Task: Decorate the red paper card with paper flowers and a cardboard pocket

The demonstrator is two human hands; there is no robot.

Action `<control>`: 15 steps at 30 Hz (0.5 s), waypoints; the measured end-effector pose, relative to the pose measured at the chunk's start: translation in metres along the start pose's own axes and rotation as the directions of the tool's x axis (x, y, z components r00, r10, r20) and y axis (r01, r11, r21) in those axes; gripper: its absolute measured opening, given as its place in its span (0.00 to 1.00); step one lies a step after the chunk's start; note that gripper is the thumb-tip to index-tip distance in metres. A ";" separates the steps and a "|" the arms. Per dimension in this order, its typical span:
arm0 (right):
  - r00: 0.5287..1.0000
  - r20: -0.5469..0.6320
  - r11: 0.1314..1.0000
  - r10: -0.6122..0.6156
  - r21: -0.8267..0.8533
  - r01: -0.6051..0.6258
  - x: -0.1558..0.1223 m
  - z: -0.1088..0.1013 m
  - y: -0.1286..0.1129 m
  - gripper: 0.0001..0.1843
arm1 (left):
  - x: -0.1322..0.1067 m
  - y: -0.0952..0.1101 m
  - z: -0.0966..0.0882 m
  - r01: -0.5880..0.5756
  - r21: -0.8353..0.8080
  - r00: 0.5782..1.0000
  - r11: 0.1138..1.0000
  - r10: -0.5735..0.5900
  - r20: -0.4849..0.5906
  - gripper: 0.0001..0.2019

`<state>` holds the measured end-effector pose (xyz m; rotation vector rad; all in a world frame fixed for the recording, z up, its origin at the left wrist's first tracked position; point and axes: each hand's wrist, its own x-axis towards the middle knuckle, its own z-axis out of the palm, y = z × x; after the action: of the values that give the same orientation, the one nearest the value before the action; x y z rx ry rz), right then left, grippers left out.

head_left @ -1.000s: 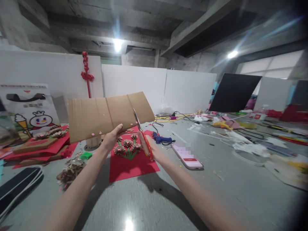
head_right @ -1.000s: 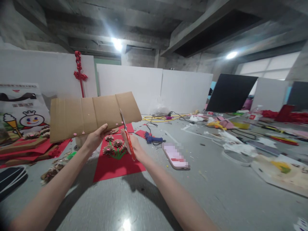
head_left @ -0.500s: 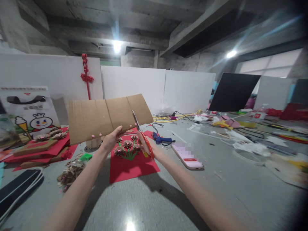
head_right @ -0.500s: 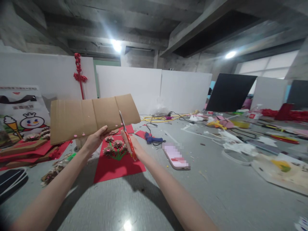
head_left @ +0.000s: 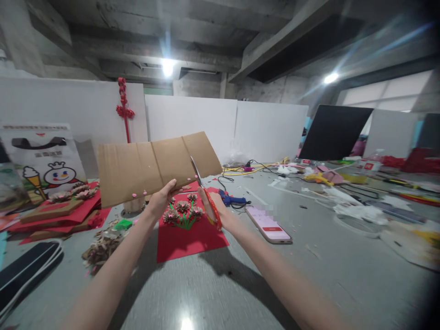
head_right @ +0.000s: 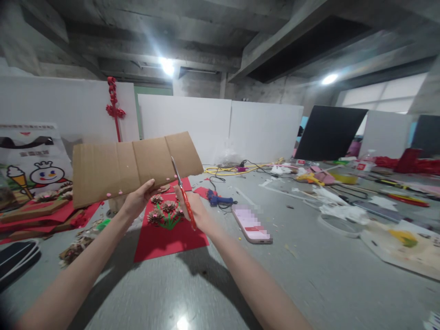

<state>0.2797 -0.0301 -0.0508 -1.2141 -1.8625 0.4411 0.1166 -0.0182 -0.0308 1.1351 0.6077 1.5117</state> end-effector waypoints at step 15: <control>0.998 0.034 0.996 0.047 0.076 -0.050 0.004 0.008 0.007 0.27 | 0.001 -0.003 -0.001 0.048 0.001 0.998 0.999 -0.048 -0.051 0.08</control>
<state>0.2767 -0.0220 -0.0587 -1.2088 -1.8295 0.5571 0.1169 -0.0162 -0.0335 1.0787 0.6670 1.5032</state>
